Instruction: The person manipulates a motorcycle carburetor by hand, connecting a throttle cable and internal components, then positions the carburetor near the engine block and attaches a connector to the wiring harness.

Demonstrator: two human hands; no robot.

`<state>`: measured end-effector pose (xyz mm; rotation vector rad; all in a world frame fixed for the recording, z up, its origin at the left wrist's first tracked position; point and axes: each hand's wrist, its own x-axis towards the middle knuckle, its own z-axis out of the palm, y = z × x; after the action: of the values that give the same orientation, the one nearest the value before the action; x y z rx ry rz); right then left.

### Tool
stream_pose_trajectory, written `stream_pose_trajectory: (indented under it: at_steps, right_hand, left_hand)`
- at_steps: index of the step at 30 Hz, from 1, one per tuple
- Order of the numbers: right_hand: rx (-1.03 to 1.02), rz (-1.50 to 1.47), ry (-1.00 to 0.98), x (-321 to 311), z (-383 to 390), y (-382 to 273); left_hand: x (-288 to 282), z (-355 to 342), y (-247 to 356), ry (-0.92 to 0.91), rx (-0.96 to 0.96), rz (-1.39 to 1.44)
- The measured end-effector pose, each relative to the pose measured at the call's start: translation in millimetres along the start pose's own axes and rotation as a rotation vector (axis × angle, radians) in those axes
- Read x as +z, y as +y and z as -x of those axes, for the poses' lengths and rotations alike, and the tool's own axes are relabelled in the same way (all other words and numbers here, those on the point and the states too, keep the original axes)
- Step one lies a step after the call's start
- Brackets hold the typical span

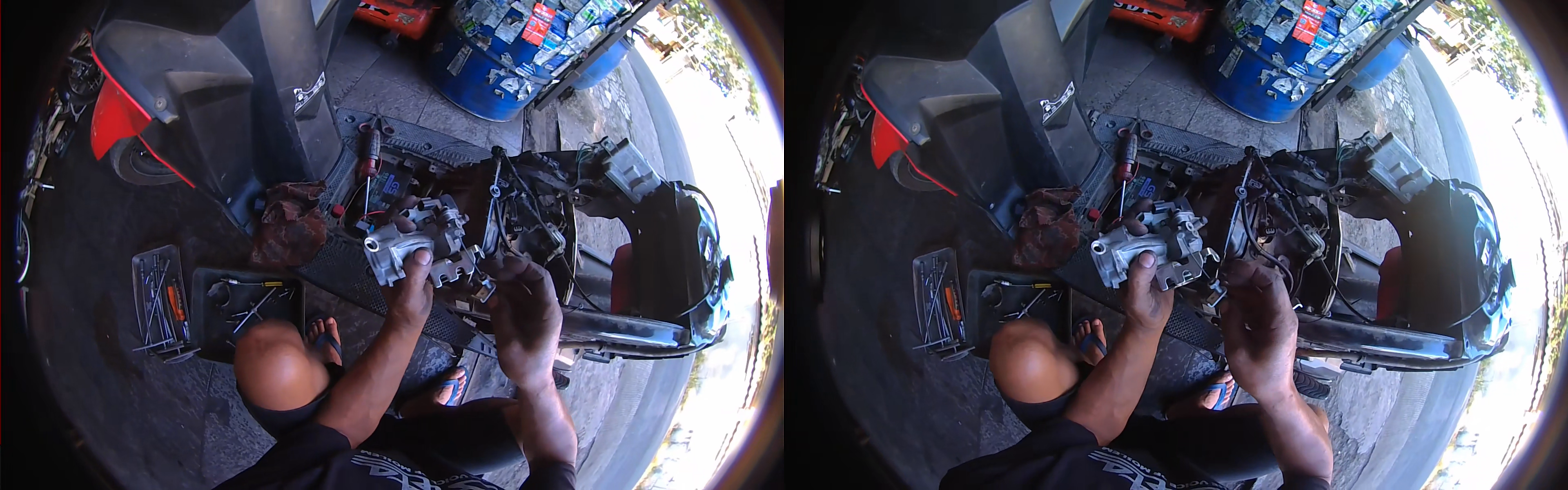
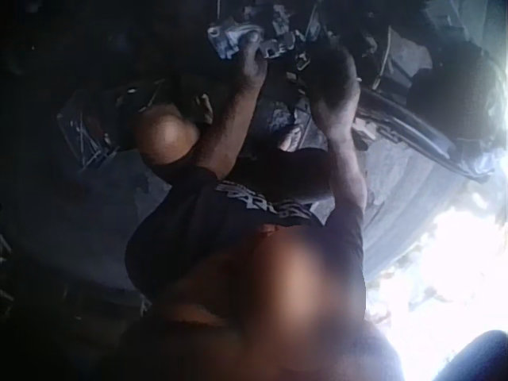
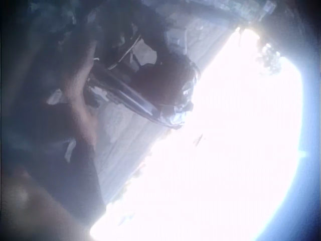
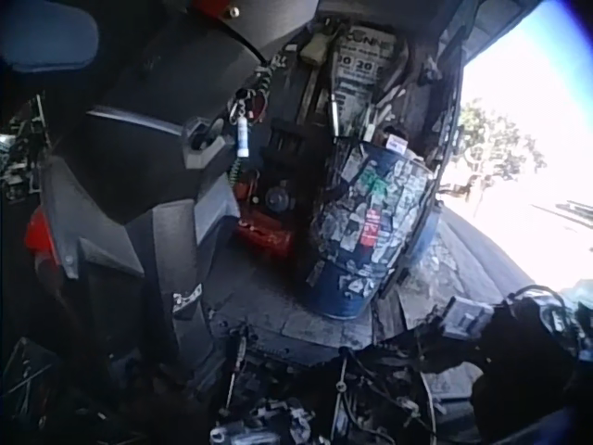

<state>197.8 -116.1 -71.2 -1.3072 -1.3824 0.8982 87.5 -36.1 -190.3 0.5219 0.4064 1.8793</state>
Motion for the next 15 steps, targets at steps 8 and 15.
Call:
stream_pose_trajectory:
  at_steps: [8,15]
  right_hand:
    - [0.033,-0.103,0.003,-4,6,5]
    - [0.063,-0.049,0.039,2,9,4]
  left_hand:
    - [14,8,-1,0.005,0.266,-0.317]
    - [4,18,2,-0.003,0.266,-0.565]
